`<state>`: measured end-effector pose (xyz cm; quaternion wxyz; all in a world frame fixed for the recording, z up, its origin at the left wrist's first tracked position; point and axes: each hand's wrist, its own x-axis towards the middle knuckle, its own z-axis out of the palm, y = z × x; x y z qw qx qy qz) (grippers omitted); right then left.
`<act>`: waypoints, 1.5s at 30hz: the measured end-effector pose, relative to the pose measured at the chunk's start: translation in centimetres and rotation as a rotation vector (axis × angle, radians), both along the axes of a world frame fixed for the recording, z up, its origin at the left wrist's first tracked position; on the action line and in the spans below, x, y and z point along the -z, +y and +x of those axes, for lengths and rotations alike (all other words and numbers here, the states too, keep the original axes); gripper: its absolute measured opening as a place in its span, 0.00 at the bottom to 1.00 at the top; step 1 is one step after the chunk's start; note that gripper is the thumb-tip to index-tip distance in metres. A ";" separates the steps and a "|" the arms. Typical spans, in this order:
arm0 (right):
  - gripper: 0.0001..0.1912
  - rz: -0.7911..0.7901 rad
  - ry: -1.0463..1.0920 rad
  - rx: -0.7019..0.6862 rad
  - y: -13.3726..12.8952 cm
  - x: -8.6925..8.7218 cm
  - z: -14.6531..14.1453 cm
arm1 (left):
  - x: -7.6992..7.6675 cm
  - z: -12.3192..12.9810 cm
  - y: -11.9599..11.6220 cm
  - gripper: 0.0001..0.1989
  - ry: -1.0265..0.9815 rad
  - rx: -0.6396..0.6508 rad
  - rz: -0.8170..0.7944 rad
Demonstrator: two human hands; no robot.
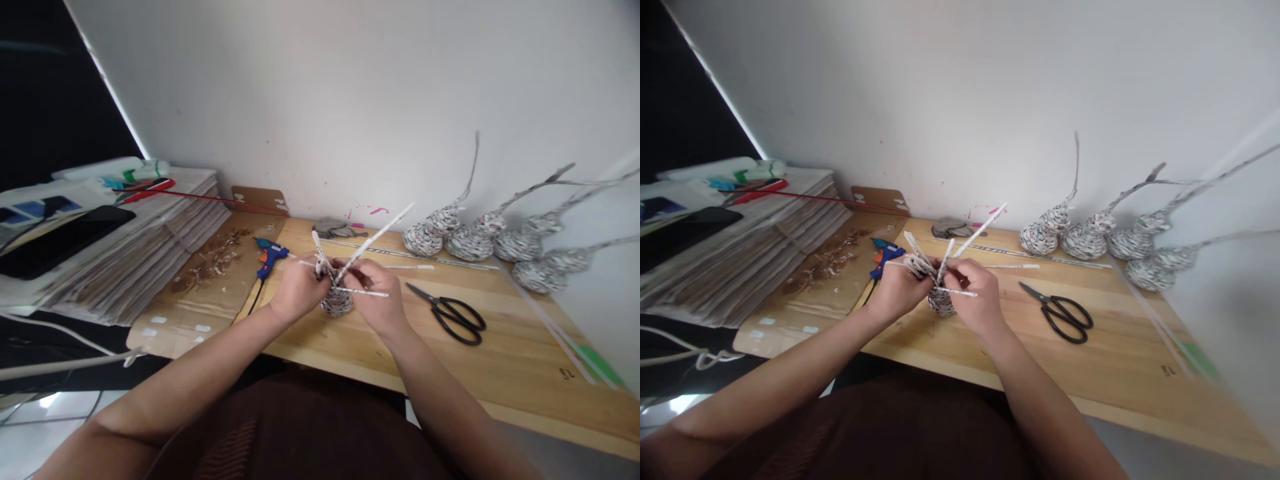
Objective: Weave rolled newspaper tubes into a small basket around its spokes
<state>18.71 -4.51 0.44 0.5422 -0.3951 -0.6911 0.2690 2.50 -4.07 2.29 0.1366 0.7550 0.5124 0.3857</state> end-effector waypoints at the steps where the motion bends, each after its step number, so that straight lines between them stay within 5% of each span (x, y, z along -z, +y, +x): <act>1: 0.09 -0.026 0.004 -0.034 0.1 -0.1 0.0 | -0.1 0.0 0.0 0.10 -0.013 0.007 -0.019; 9: 0.02 0.017 -0.145 0.047 -0.2 -0.7 -0.2 | 0.3 -0.3 0.3 0.06 -0.200 -0.064 -0.171; 14: 0.04 -0.184 0.121 0.014 0.5 0.1 -0.2 | 1.2 -0.6 0.5 0.07 -0.404 -0.012 -0.216; 18: 0.10 -0.420 0.330 -0.095 1.0 0.1 -0.2 | 1.0 -1.1 0.3 0.06 -0.308 0.114 -0.041; 23: 0.11 -0.515 0.445 -0.133 0.9 -0.3 0.0 | 0.2 -1.9 0.2 0.06 -0.084 0.249 0.067; 29: 0.11 -0.540 0.472 -0.196 1.1 -0.9 0.7 | -0.1 -2.4 0.4 0.09 0.103 0.316 0.166; 36: 0.06 -0.415 0.315 -0.171 0.3 -1.4 0.6 | 0.2 -2.3 0.1 0.06 0.077 0.268 0.157; 45: 0.06 -0.492 0.319 -0.163 0.2 -1.5 0.8 | -0.6 -2.9 0.7 0.09 0.056 0.473 0.105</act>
